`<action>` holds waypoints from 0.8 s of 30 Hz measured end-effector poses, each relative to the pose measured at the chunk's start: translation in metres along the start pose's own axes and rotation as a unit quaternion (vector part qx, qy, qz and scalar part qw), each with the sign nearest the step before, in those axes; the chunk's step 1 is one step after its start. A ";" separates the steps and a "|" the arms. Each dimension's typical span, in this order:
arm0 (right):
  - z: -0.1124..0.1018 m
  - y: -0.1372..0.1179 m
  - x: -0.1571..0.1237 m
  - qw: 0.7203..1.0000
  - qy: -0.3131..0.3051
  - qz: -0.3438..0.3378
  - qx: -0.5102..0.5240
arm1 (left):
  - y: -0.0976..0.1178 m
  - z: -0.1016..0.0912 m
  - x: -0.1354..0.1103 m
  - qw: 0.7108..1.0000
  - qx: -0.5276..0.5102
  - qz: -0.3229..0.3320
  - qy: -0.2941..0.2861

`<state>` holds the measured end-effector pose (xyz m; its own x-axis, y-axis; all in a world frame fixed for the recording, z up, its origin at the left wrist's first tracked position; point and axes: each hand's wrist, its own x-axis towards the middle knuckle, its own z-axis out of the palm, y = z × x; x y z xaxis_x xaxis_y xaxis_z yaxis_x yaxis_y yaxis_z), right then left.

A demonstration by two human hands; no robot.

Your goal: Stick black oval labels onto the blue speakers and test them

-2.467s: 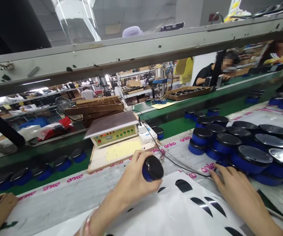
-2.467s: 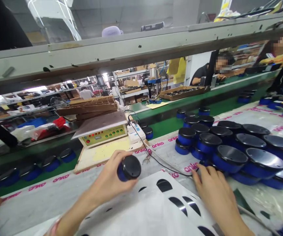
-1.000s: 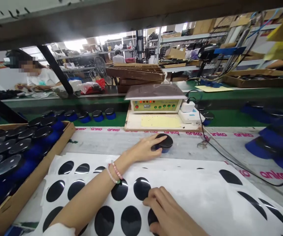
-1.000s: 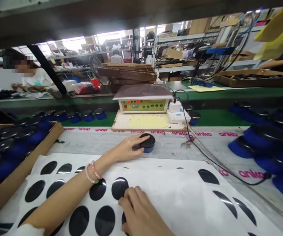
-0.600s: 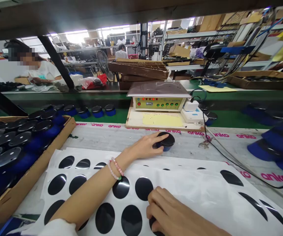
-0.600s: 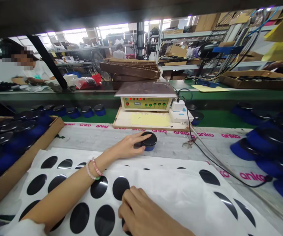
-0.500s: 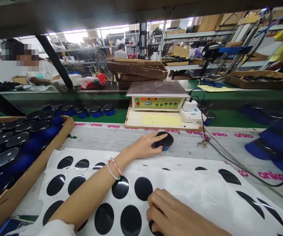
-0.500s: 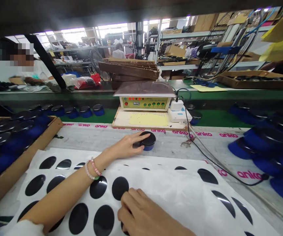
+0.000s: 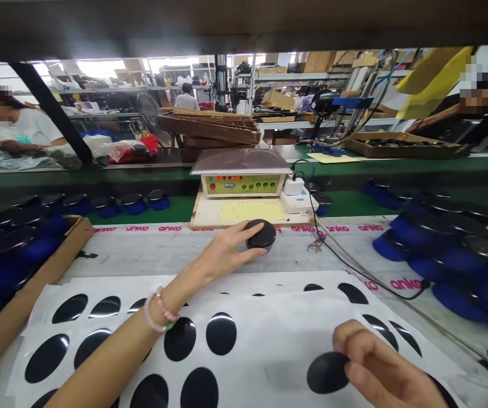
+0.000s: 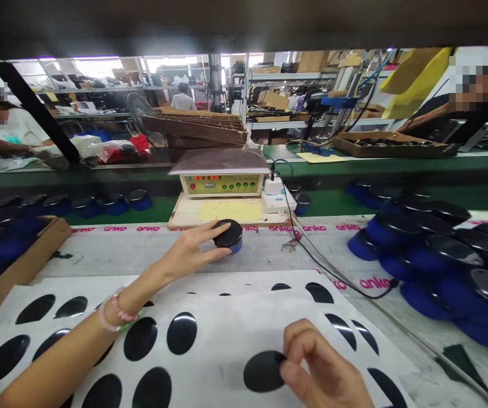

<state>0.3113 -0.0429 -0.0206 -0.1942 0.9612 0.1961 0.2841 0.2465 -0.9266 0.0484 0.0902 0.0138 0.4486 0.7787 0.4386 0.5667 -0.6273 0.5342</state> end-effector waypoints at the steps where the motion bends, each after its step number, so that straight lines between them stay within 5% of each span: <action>1: 0.002 0.009 -0.002 0.998 0.030 0.046 0.040 | 0.015 -0.004 0.002 1.000 -0.003 0.013 -0.006; 5: 0.009 0.028 0.004 0.950 0.164 0.145 0.224 | 0.065 -0.002 -0.014 0.994 -0.024 0.057 -0.092; 9: 0.003 0.015 0.015 0.904 0.177 0.188 0.341 | 0.070 0.029 -0.052 0.990 -0.027 0.036 -0.130; 15: 0.017 -0.013 0.021 0.897 0.095 0.230 0.366 | 0.053 0.046 -0.074 0.995 -0.053 0.030 -0.075; 24: 0.036 -0.008 0.025 0.920 0.102 0.211 0.313 | 0.055 0.045 -0.076 0.996 -0.058 0.066 -0.035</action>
<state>0.2701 -0.0252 -0.0202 0.0072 0.9739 -0.2268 -0.3150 -0.2131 -0.9249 0.0769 -0.0027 -0.0228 0.5627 0.6860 0.4613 0.4182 -0.7175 0.5571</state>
